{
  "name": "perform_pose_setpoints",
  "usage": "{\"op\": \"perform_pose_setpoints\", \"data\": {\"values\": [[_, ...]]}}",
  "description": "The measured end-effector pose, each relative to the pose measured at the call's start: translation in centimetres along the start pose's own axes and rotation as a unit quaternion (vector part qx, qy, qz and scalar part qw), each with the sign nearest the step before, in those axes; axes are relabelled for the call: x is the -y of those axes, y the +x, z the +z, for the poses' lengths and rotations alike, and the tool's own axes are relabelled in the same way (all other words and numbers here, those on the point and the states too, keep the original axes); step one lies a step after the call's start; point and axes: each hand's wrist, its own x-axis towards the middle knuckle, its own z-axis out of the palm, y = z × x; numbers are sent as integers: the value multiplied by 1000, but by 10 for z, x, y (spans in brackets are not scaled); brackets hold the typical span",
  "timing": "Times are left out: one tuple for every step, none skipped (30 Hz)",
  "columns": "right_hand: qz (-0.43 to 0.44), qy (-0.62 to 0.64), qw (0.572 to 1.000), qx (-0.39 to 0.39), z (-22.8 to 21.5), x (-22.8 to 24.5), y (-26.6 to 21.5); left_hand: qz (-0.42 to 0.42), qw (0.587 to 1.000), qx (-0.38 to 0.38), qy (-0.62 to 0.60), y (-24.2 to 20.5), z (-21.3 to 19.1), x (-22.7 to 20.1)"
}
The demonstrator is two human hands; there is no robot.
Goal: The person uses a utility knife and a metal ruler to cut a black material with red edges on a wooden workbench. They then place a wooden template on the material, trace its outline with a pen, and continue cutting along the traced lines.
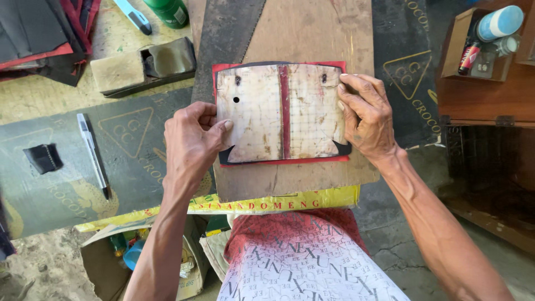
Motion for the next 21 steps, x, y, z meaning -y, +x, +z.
{"op": "perform_pose_setpoints", "data": {"values": [[2, 4, 1000, 1, 1, 0, 0, 2, 1000, -4, 11, 0, 0, 2], [-1, 4, 1000, 0, 1, -1, 0, 5, 1000, -7, 21, 1, 1, 3], [-3, 5, 1000, 0, 2, -1, -1, 1, 1000, -6, 25, 1, 0, 5], [-6, 4, 1000, -2, 1, -2, -2, 0, 1000, -3, 28, 3, 2, 5], [-4, 2, 1000, 3, 1, -3, -3, -2, 1000, -1, 31, 4, 3, 5], [-4, 1, 1000, 7, 2, -4, -3, 6, 999, -4, 41, 6, 4, 5], [-4, 0, 1000, 11, 1, -4, -4, 14, 999, -7, 51, 8, 6, 4], [-5, -1, 1000, 9, 2, -4, -3, 19, 998, -14, 63, 9, 4, 5], [-6, -1, 1000, 8, 1, -4, -3, 6, 997, -10, 72, 11, 4, 6], [-7, -1, 1000, 8, 1, -4, -3, -8, 997, -6, 80, 12, 4, 7], [-3, 2, 1000, 8, 2, -4, -3, -23, 996, -2, 88, 12, 3, 8], [1, 4, 1000, 7, 2, -4, -4, -19, 996, -4, 88, 13, 3, 10], [5, 5, 1000, 6, 3, -4, -4, -15, 996, -5, 88, 14, 3, 11], [6, 7, 1000, 8, 3, -3, -5, -10, 996, -5, 88, 14, 4, 13], [7, 8, 1000, 11, 2, -4, -7, -11, 996, -9, 84, 12, 5, 14], [7, 8, 1000, 11, 2, -4, -7, -9, 997, -12, 81, 12, 5, 15], [8, 8, 1000, 9, 2, -4, -7, -7, 997, -16, 77, 12, 5, 16], [9, 9, 1000, 7, 3, -4, -7, -3, 997, -16, 77, 13, 5, 16], [10, 9, 1000, 5, 3, -4, -6, 1, 997, -16, 77, 14, 5, 17], [13, 12, 1000, 4, 3, -4, -6, 4, 997, -15, 76, 13, 6, 18], [15, 15, 1000, 3, 3, -4, -7, 12, 996, -18, 84, 13, 6, 20]]}}
